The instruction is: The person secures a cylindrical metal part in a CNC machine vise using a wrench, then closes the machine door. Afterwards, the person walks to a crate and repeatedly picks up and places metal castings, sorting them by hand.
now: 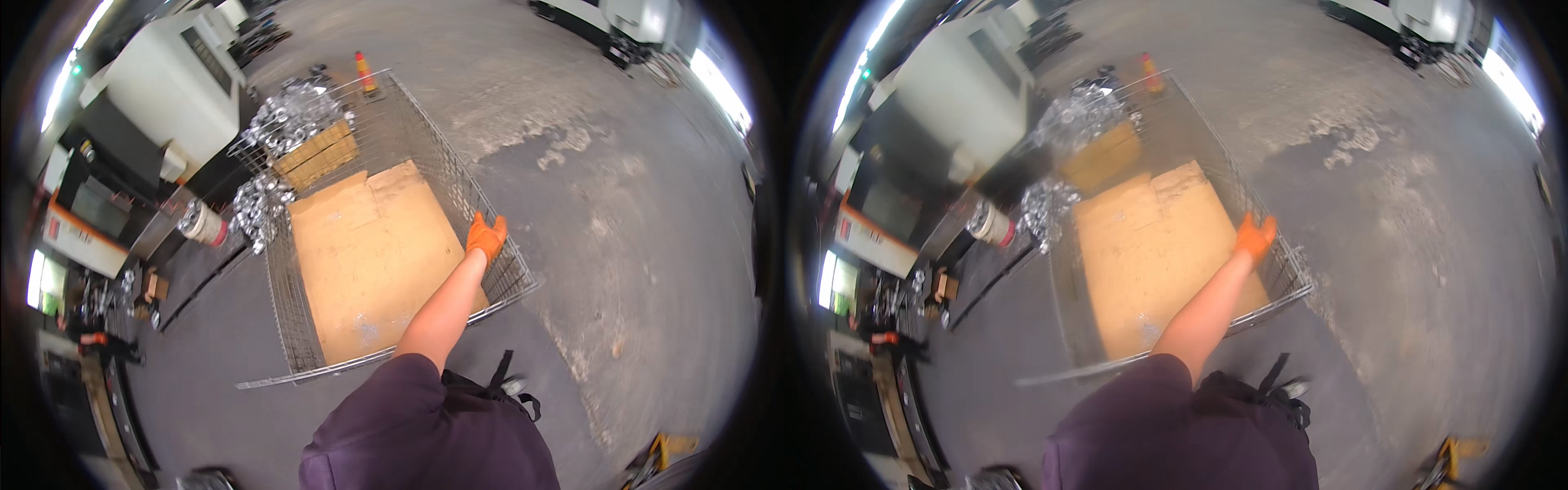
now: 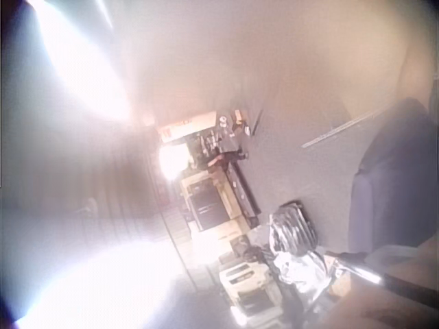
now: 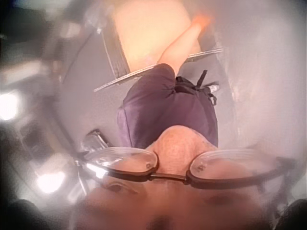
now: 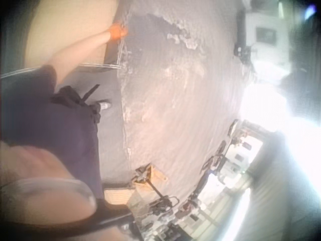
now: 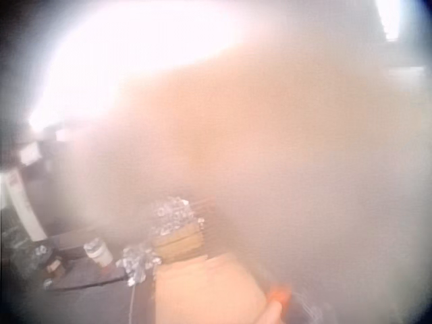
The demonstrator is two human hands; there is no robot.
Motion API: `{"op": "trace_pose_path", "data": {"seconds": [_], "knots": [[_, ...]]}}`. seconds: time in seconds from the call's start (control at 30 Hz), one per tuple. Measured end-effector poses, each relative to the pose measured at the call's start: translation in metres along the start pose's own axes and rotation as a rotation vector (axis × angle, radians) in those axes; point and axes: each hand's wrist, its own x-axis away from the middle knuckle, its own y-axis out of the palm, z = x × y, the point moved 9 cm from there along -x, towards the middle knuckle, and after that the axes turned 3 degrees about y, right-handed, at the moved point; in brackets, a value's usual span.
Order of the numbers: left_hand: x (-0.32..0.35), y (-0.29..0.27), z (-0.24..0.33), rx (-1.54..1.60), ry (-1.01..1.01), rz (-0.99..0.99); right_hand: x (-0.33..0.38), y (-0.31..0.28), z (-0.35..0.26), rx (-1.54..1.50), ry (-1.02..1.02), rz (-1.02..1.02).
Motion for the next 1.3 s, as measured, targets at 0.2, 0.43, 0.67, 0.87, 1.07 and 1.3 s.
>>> {"op": "trace_pose_path", "data": {"seconds": [0.2, 0.43, 0.67, 0.87, 1.07, 1.3], "knots": [[-0.073, 0.043, 0.013, -0.224, -0.214, 0.294, -0.14, -0.043, -0.323, 0.235, -0.343, -0.086], [-0.046, 0.054, 0.015, -0.429, -0.298, 0.477, -0.265, -0.049, -0.799, 0.442, -0.746, -0.073], [-0.096, 0.065, 0.053, -0.624, -0.308, 0.475, -0.279, 0.088, -1.274, 0.247, -1.16, -0.392], [-0.088, 0.054, 0.04, -0.662, -0.415, 0.546, -0.205, 0.32, -1.276, 0.577, -1.599, -0.27], [-0.171, 0.028, 0.031, -0.463, -0.603, 0.631, -0.201, 0.387, -1.299, 0.96, -1.258, -0.235], [-0.317, -0.033, 0.067, -0.472, -0.68, 0.788, -0.164, 0.539, -1.41, 1.095, -1.265, -0.311]]}}
